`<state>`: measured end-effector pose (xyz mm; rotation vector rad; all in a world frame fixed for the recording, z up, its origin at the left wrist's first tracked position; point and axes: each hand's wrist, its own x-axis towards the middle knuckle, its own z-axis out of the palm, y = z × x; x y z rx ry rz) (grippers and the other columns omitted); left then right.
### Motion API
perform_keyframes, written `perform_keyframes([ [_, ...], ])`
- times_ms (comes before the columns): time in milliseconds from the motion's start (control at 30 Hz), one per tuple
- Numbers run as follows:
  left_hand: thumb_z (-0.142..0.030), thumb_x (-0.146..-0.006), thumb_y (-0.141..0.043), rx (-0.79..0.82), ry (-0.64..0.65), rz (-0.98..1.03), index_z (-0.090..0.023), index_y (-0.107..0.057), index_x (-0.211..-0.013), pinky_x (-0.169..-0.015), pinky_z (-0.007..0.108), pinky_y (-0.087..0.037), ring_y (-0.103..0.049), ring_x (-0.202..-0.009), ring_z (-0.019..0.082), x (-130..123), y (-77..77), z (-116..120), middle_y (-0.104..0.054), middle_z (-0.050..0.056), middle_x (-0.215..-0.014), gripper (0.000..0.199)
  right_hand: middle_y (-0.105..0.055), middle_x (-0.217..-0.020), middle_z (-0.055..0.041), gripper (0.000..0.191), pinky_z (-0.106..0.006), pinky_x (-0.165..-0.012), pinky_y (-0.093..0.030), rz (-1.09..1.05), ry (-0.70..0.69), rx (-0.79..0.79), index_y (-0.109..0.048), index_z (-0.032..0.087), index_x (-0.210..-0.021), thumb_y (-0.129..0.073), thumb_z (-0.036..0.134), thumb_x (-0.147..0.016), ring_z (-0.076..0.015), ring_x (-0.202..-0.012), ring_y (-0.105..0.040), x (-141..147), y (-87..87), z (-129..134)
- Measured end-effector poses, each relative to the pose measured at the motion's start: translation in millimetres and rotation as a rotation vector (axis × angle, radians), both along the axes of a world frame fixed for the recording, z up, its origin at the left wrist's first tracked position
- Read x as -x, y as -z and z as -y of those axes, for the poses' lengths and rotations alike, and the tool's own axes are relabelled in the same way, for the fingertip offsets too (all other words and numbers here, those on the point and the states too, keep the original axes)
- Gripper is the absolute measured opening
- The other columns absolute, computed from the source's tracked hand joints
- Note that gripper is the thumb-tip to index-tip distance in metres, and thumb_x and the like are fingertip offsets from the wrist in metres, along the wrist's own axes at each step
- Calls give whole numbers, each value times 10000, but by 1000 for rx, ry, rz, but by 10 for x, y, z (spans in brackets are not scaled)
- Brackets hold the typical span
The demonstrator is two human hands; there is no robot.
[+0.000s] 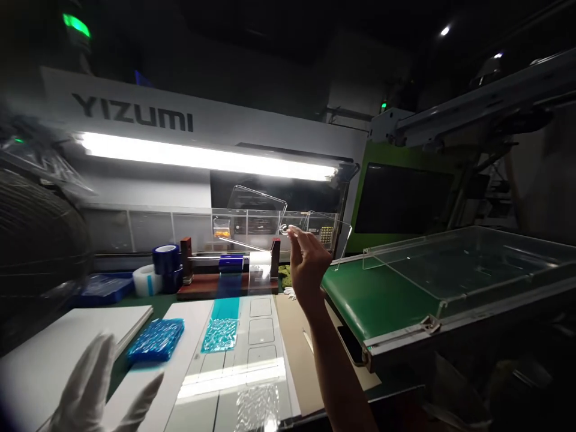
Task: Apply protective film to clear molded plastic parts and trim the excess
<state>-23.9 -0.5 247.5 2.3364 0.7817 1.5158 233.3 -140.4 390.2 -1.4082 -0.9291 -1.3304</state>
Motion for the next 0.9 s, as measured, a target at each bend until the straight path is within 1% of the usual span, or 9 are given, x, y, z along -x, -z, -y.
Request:
perform_keyframes([
  [67,-443,-837,-531,-21,-39,32,-337,-70,-1469,-955,670,-401,-260,-1353,399,91,-142,16,-138,71,-1547,791,-727,-830,-44,223,-254,-677,-511,45,-15,-34,-700,177,-947,-506,286,-928,-152,-745,-681,221,-93,36],
  [233,-452,-790,-590,-266,-86,93,-319,-112,-1471,-978,607,-416,-251,-1362,380,300,-472,45,-143,47,-1550,843,-724,-836,-18,174,-242,-611,-505,131,-33,-70,-692,205,-942,-527,254,-918,-133,-704,-668,630,-256,108],
  [400,-464,-789,-585,-436,-154,139,-326,-93,-1471,-1005,623,-374,-235,-1363,393,445,-762,9,-126,12,-1553,853,-722,-799,-9,148,-241,-604,-501,230,-37,-57,-690,212,-957,-552,229,-905,-123,-686,-659,859,-352,145],
  [467,-475,-797,-566,-476,-175,135,-344,-65,-1470,-1038,623,-330,-210,-1370,395,486,-877,8,-92,-21,-1558,848,-720,-806,-6,147,-244,-605,-503,240,-35,-48,-688,221,-971,-559,233,-901,-124,-688,-656,914,-354,148],
  [533,-518,-787,-565,-487,-215,113,-349,-63,-1470,-1052,644,-280,-189,-1371,413,519,-999,21,-58,-24,-1561,864,-721,-827,-7,149,-250,-610,-505,254,-46,-34,-686,228,-985,-568,227,-895,-127,-700,-655,969,-338,143],
  [667,-618,-723,-614,-577,-248,51,-307,-42,-1475,-1059,671,-206,-95,-1386,427,554,-1272,66,33,26,-1563,994,-720,-840,-3,160,-251,-612,-505,302,-91,-10,-681,245,-1003,-594,201,-876,-129,-716,-656,1102,-288,105],
  [767,-675,-698,-604,-636,-265,-11,-207,-25,-1477,-1080,649,-134,-3,-1397,406,542,-1473,88,70,100,-1557,1077,-712,-811,6,173,-244,-601,-498,333,-131,10,-675,253,-1006,-606,178,-867,-124,-709,-651,1217,-260,63],
  [833,-676,-687,-617,-662,-275,-60,-131,-32,-1470,-1084,638,-96,36,-1396,403,517,-1582,98,61,158,-1549,1120,-706,-793,11,177,-241,-600,-493,351,-157,27,-671,250,-1007,-608,165,-865,-119,-703,-645,1288,-246,35],
  [900,-644,-686,-647,-691,-239,-75,-105,-26,-1464,-1086,631,-61,59,-1396,396,486,-1658,111,53,176,-1546,1133,-704,-781,14,177,-239,-602,-489,379,-187,56,-669,242,-1000,-613,152,-858,-117,-701,-642,1349,-232,9],
])
